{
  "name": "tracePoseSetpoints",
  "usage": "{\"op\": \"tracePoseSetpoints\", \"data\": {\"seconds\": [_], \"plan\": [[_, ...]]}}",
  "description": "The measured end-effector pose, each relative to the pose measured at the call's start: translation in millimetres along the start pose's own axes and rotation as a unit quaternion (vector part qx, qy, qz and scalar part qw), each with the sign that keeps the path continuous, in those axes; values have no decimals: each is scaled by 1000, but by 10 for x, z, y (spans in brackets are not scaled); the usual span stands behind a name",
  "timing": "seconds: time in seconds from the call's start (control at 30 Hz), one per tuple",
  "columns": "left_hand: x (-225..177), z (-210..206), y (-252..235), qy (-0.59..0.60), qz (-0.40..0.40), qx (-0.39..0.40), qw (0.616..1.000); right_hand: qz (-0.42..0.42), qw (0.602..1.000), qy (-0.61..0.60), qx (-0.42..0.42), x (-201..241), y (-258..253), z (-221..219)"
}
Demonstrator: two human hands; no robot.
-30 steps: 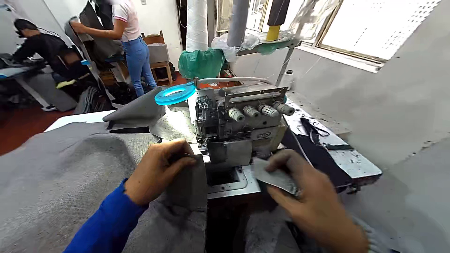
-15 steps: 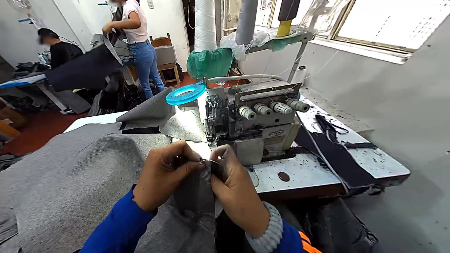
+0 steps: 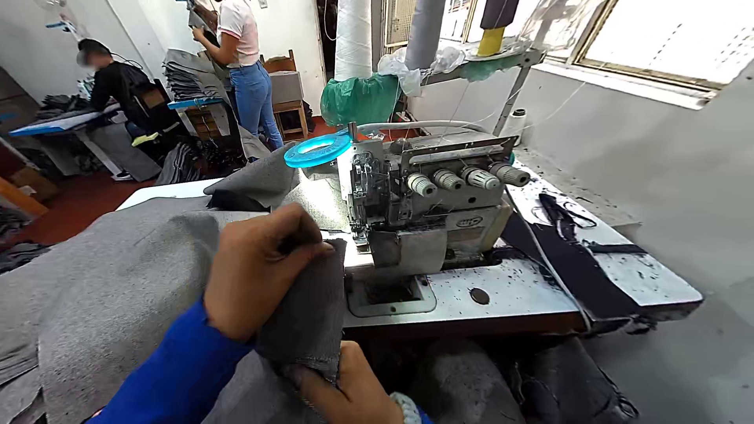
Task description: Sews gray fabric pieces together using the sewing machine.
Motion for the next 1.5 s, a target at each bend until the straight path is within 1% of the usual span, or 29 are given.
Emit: {"op": "tracePoseSetpoints", "data": {"seconds": [0.07,0.1,0.13,0.17,0.23,0.3,0.37,0.43,0.5,0.57,0.67,0.73,0.8,0.87,0.93,1.0,1.07,1.2,1.3,1.37,1.43,1.5], "plan": [[268,-349,168,-45,26,36,998,-127,991,-27,-22,-171,95,59],[383,-508,286,-49,34,38,997,-176,983,-30,-32,-262,132,115],[436,-606,386,-56,24,20,998,-196,979,-21,-43,-345,153,185],[409,-652,443,-73,-11,-1,997,-182,982,-1,-49,-418,160,262],[218,-699,544,-136,-86,-19,987,-113,991,54,-46,-484,196,392],[-31,-739,629,-197,-115,18,973,-60,992,101,-37,-440,209,462],[-171,-786,641,-237,-102,68,964,-41,991,119,-46,-382,156,507],[-138,-839,654,-245,-78,82,963,-42,993,97,-51,-351,64,547],[-46,-858,615,-213,-47,80,973,-48,994,73,-63,-306,-53,568],[-2,-809,549,-174,-16,84,981,-75,993,52,-75,-268,-149,592],[-194,-643,506,-119,-24,97,988,-103,992,8,-72,-227,-247,639],[-371,-548,550,-81,-30,123,989,-119,991,-22,-65,-214,-280,648],[-488,-489,684,-85,-46,139,986,-126,989,-36,-68,-206,-304,648],[-505,-486,837,-127,-92,136,978,-100,991,-16,-86,-170,-335,653],[-466,-508,889,-151,-136,128,971,-68,992,1,-110,-130,-367,661],[-409,-546,857,-161,-163,115,967,-39,991,28,-125,-107,-395,654],[-325,-581,781,-151,-175,103,968,-7,986,85,-140,-106,-429,642],[-164,-588,575,-115,-180,116,970,64,963,198,-171,-108,-525,597],[-13,-603,514,-102,-178,111,972,85,951,236,-183,-132,-607,583],[98,-627,530,-99,-177,103,974,123,936,271,-188,-107,-650,574],[175,-652,552,-93,-164,92,978,163,924,289,-192,-89,-630,562],[204,-679,573,-78,-142,78,984,187,913,297,-207,-145,-545,594]]}}
Point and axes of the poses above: each hand's wrist, its own y-axis away from the middle knuckle, its own z-axis out of the back of the hand, x = y × z, the point moved 6 cm from there along -y, towards the middle knuckle, and after that the axes turned 15 degrees about -x, right-handed, at the moved point
